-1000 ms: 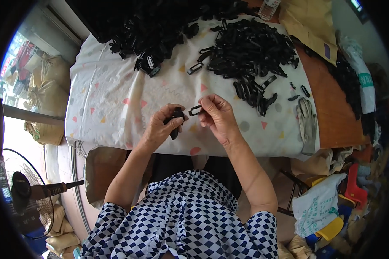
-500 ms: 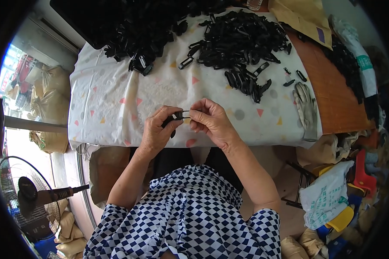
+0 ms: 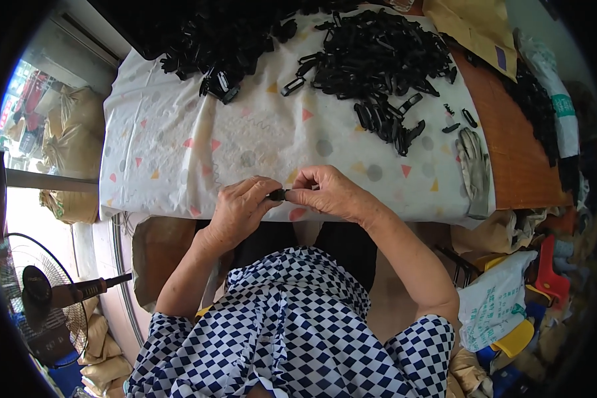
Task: Assembling plastic buckle components by hand on a workbench.
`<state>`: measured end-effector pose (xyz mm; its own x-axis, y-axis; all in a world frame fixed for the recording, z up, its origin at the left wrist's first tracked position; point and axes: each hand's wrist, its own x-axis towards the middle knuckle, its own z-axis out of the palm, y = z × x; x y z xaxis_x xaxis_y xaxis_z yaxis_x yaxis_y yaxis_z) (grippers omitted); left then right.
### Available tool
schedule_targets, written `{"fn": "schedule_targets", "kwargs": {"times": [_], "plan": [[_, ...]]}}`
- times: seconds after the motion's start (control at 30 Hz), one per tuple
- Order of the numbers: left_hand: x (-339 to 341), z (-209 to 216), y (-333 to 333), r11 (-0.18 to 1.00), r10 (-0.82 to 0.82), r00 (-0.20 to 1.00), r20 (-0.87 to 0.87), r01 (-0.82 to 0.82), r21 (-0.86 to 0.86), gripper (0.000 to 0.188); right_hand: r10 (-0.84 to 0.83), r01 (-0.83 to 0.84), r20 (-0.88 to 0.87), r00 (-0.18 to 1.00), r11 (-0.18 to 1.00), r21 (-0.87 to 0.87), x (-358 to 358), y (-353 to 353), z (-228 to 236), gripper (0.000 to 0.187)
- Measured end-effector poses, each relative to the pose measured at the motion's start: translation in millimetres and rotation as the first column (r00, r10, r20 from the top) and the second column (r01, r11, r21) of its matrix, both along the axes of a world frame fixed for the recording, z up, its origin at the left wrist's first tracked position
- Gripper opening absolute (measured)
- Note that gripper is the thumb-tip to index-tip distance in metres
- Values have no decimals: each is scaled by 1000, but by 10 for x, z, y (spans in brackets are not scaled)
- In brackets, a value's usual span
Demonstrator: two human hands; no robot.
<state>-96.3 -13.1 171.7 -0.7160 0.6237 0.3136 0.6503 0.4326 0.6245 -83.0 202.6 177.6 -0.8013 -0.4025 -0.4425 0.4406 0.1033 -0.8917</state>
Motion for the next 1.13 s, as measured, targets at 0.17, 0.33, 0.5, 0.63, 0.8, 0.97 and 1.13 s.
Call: {"fn": "schedule_targets", "kwargs": {"times": [0.17,0.33,0.5,0.63,0.8,0.97,1.13], "plan": [[42,22,-68,993,-48,999,4,48,-105,21,79,-84,129,989,996,38,11,-57,-47,17],[81,73,-134,982,-21,968,250,67,-177,23,124,-104,262,957,990,-91,20,-106,-235,22],[80,24,-191,947,8,799,601,-199,251,19,92,83,393,915,910,-407,-24,-255,-279,32],[-7,-108,-335,730,-313,528,790,-398,556,20,143,0,282,949,892,-452,-99,-434,-172,51],[-2,-192,-564,715,-411,392,823,-422,558,23,355,-222,127,926,786,-577,-129,-614,-200,57],[25,-252,-737,674,-385,406,829,-490,553,25,218,-124,158,963,880,-459,-143,-938,-187,30],[89,-386,-1053,708,-283,541,791,-439,554,31,379,-297,150,913,871,-392,-283,-1121,-291,35]]}}
